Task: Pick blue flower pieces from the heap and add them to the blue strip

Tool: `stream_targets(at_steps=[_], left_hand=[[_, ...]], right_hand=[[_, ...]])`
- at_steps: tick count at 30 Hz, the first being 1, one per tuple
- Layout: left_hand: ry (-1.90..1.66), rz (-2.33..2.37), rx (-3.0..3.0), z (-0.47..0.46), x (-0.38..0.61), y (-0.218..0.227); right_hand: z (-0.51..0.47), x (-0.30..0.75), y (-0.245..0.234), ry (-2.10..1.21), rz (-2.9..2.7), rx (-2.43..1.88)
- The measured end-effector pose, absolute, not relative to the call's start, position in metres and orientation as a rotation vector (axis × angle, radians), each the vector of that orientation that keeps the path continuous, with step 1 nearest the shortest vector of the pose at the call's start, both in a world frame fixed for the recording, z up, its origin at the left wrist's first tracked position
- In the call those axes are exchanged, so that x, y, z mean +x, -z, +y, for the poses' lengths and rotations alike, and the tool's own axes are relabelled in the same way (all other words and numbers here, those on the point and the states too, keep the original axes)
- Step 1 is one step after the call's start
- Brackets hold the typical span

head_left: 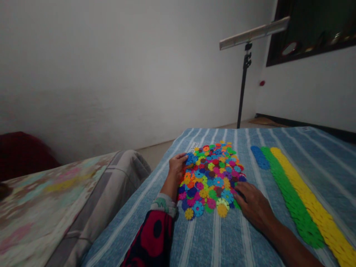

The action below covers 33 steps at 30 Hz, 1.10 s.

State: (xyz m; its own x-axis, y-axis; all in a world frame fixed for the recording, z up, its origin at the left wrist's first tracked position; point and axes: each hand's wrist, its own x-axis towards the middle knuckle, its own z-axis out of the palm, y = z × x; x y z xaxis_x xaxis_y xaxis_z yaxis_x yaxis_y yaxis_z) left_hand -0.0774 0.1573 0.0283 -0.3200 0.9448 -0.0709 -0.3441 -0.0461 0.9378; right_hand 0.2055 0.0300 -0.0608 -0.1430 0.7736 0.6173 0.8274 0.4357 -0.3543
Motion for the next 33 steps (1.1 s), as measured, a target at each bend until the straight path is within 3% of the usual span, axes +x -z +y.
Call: stream_targets(at_steps=[12,21,33], left_hand=[[-1.158,0.941,0.792,0.126,-0.021,-0.041],[-1.005,0.782,0.826,0.072,0.045,-0.033],[-1.068,0.768,0.678,0.058,0.054,-0.021]], right_hand=[[0.027,0.194,0.033,-0.128,-1.657,-1.270],[0.020,0.180,0.005,-0.862,-1.184,-1.142],[0.023,0.184,0.008,-0.838,-1.197,-1.161]])
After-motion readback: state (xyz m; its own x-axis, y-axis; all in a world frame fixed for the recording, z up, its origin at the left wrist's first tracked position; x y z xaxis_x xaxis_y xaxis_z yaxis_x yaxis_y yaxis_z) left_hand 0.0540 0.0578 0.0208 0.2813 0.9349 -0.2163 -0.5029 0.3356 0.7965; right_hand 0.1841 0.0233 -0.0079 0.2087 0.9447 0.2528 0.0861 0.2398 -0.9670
